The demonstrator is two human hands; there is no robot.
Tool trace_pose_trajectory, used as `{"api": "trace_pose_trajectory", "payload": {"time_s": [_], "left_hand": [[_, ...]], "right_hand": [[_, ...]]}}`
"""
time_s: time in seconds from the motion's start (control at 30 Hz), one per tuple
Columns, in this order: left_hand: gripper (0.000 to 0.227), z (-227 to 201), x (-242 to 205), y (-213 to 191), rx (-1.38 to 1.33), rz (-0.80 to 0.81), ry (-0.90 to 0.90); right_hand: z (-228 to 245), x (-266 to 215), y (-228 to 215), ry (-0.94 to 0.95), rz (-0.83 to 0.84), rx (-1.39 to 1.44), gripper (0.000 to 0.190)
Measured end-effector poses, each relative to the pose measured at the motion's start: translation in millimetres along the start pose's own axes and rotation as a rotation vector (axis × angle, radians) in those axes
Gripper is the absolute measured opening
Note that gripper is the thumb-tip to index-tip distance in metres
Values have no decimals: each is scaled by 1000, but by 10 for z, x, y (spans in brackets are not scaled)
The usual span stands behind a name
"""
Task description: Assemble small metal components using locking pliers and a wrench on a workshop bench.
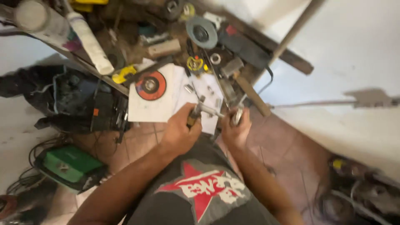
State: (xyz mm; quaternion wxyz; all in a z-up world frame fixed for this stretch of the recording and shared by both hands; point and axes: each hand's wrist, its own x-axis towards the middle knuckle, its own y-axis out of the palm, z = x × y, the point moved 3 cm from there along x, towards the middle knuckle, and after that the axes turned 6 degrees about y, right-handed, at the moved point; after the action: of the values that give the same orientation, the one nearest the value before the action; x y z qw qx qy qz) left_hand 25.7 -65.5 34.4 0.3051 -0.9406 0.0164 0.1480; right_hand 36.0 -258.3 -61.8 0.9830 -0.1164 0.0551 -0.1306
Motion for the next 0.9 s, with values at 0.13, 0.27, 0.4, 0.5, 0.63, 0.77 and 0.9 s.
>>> {"api": "trace_pose_trajectory", "payload": {"time_s": [0.13,0.27,0.4,0.5,0.63,0.77,0.9], "left_hand": [[24,-25,38,-41,-72,-83,93],[26,25,-1,-79,-159,-70,36],[28,53,-6,-123,-256,-72,-36],[31,72,42,-147,-330,-53,-78],[33,104,74,-133,-454,-10,-117],[32,158,81,-65,-719,47,-253],[33,365,160,132,-962,52,-282]], "right_hand": [[184,152,54,152,189,36,9],[-16,-220,155,515,460,377,20],[408,-477,30,549,648,88,41],[0,-428,46,439,857,255,18],[128,-217,65,338,862,280,25],[0,-224,32,497,828,364,36],[-306,-188,40,447,730,273,26]]}}
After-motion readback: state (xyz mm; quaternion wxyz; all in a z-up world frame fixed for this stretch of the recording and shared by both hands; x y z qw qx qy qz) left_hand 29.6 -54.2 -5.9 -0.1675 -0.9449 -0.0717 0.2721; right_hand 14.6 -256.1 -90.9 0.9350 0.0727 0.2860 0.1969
